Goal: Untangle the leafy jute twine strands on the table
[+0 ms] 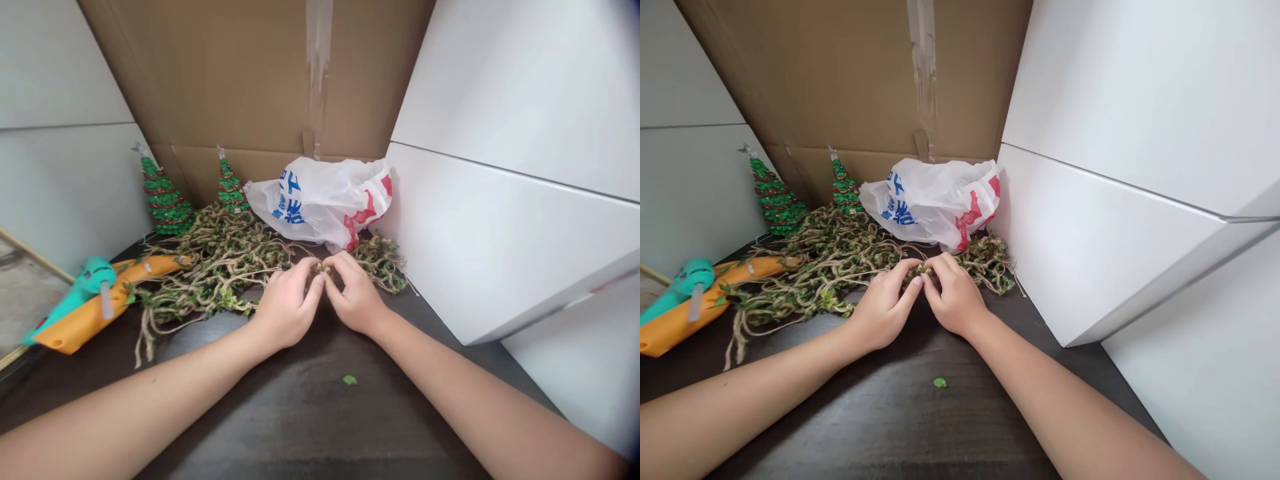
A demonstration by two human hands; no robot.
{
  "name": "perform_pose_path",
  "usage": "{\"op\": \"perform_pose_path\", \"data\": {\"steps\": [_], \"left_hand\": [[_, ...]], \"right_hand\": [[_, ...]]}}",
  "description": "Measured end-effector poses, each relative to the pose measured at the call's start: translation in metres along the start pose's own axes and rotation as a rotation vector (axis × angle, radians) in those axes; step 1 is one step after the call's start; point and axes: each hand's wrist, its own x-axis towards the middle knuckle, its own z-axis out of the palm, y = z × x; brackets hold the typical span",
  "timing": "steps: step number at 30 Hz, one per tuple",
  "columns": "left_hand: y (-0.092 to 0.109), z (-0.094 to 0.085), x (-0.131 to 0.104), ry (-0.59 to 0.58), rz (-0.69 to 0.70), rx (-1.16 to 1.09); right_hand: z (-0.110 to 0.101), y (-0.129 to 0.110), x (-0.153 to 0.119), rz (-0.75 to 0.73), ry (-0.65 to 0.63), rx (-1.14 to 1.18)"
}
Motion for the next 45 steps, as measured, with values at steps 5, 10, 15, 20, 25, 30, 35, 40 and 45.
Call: {"op": "perform_pose_path", "data": {"steps": [5, 10, 15, 20, 25, 30, 35, 40, 45], "left_hand": [[-0.001, 0.0, 0.001, 0.013, -0.021, 0.026], [-0.003, 0.001, 0.001, 0.0, -0.011, 0.063], [-0.002, 0.001, 0.002, 0.006, -0.024, 0.059], [-0.001, 0.0, 0.002, 0.024, -0.034, 0.036], [-0.002, 0.001, 0.002, 0.019, -0.029, 0.055], [-0.001, 0.002, 0.002, -0.03, -0.006, 0.129], [0.001, 0.001, 0.001, -0.086, 0.057, 0.125], [0.002, 0.0, 0.0, -0.091, 0.129, -0.002], [0.003, -0.002, 0.0, -0.004, 0.125, -0.083]], "right_hand": [[-0.001, -0.004, -0.001, -0.06, -0.083, -0.022], [0.0, -0.004, -0.001, -0.054, -0.077, -0.061], [0.001, -0.004, -0.001, -0.013, -0.053, -0.105], [0.001, -0.003, 0.0, 0.078, -0.072, -0.194], [0.001, 0.0, 0.0, 0.028, -0.119, -0.122], [0.0, -0.001, 0.0, 0.016, -0.074, -0.063], [-0.001, 0.0, 0.0, 0.036, -0.011, -0.036], [0.001, 0.006, 0.001, 0.082, -0.047, -0.03], [0.002, 0.008, 0.002, 0.076, -0.078, -0.009]]}}
